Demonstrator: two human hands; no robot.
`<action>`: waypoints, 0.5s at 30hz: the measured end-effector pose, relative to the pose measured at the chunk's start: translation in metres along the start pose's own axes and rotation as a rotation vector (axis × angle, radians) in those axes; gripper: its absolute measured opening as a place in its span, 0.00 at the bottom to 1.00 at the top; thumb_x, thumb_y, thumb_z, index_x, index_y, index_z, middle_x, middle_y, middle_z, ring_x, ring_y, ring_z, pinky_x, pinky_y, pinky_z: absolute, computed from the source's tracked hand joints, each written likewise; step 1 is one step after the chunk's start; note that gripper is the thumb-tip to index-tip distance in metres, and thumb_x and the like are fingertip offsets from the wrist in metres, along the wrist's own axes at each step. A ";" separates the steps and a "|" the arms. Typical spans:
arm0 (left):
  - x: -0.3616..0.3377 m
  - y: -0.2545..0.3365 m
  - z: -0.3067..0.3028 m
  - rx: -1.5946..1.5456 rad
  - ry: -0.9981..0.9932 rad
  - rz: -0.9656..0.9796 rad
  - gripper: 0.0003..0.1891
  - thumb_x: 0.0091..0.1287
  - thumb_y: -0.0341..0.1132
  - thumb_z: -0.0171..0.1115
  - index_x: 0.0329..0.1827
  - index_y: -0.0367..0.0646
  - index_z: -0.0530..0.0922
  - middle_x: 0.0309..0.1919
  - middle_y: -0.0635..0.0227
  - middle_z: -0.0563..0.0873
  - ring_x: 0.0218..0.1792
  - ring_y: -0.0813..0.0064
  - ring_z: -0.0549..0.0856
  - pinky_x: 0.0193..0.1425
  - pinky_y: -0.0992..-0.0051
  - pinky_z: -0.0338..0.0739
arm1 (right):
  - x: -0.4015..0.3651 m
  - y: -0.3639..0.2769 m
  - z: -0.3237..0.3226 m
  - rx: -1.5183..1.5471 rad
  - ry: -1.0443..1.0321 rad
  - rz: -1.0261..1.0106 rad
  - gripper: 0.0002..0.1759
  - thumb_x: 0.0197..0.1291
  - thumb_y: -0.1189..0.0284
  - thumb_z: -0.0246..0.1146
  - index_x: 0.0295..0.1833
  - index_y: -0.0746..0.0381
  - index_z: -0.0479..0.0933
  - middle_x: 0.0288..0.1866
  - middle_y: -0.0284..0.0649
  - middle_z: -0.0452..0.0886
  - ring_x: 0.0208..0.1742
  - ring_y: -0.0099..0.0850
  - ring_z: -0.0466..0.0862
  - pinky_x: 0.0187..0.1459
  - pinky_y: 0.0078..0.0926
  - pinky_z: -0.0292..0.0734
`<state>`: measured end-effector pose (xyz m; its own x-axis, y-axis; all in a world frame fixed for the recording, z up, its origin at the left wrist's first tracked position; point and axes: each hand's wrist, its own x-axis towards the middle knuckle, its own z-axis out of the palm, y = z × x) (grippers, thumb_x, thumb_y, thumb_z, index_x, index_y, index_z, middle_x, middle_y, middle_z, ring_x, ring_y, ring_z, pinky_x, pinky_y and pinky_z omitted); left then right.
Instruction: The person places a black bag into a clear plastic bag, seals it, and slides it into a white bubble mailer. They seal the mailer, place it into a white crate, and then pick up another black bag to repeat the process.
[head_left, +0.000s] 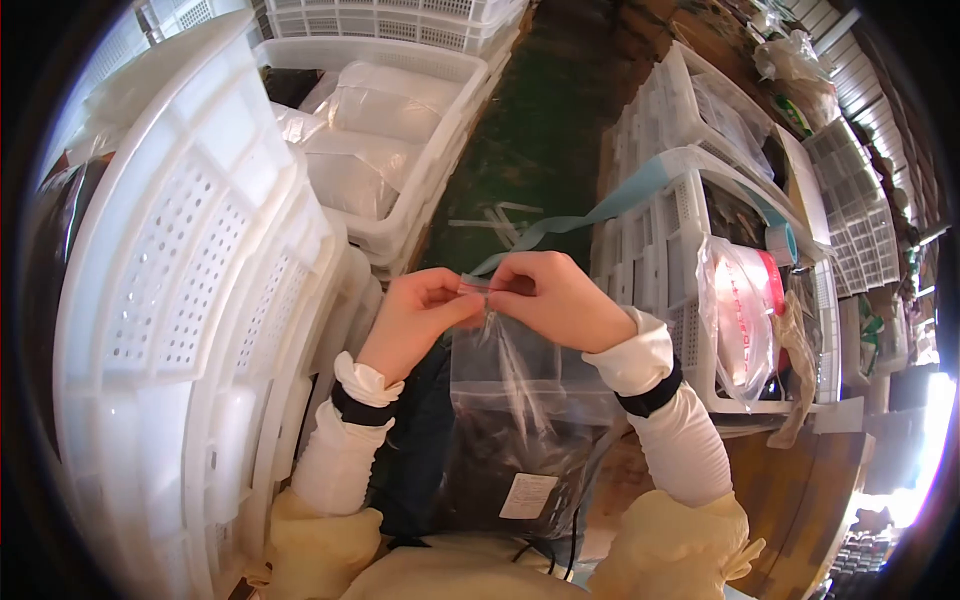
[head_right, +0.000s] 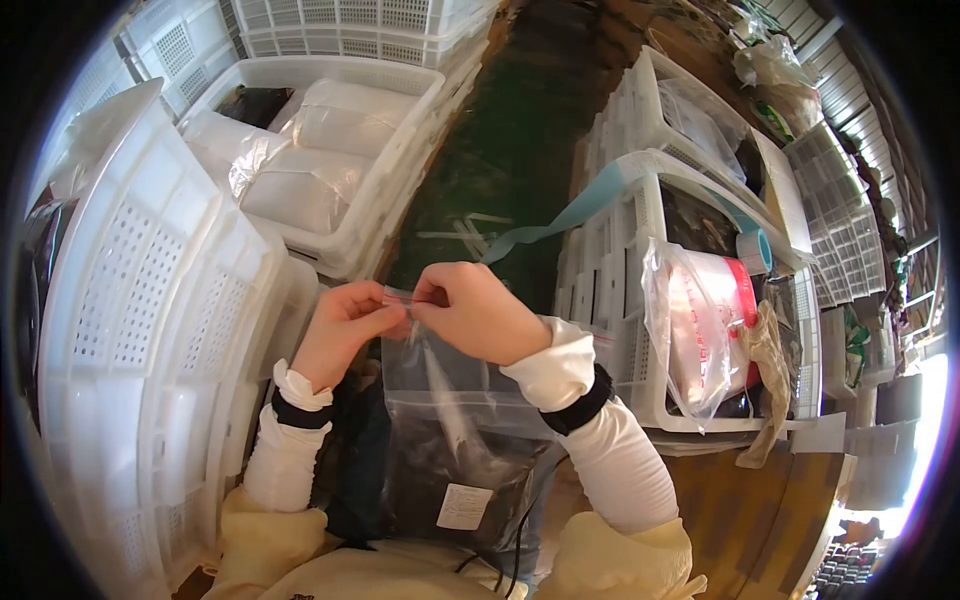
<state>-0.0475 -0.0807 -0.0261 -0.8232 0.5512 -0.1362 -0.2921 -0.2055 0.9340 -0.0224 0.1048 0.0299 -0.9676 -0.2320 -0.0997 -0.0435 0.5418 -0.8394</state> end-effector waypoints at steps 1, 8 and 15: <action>0.000 0.000 0.003 -0.009 -0.002 0.001 0.04 0.62 0.26 0.60 0.38 0.34 0.78 0.31 0.63 0.84 0.34 0.74 0.84 0.42 0.77 0.78 | -0.001 -0.003 -0.002 0.017 -0.009 0.018 0.10 0.49 0.73 0.62 0.32 0.70 0.77 0.23 0.45 0.79 0.25 0.32 0.79 0.31 0.27 0.73; 0.002 0.002 -0.001 -0.017 -0.037 -0.027 0.04 0.61 0.26 0.61 0.37 0.35 0.78 0.31 0.64 0.84 0.33 0.74 0.84 0.41 0.77 0.77 | -0.013 0.000 -0.023 0.025 -0.103 0.142 0.11 0.50 0.72 0.63 0.33 0.70 0.78 0.21 0.42 0.78 0.24 0.26 0.76 0.29 0.23 0.71; 0.002 0.001 -0.004 0.039 0.001 -0.036 0.05 0.61 0.26 0.61 0.39 0.36 0.78 0.30 0.65 0.84 0.33 0.75 0.83 0.43 0.78 0.76 | -0.045 0.003 -0.047 -0.065 0.044 0.208 0.11 0.52 0.71 0.61 0.34 0.70 0.77 0.22 0.44 0.79 0.23 0.29 0.77 0.29 0.25 0.72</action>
<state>-0.0511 -0.0830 -0.0262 -0.8132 0.5566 -0.1701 -0.3023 -0.1541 0.9407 0.0094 0.1552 0.0572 -0.9672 -0.0751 -0.2427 0.1439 0.6254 -0.7669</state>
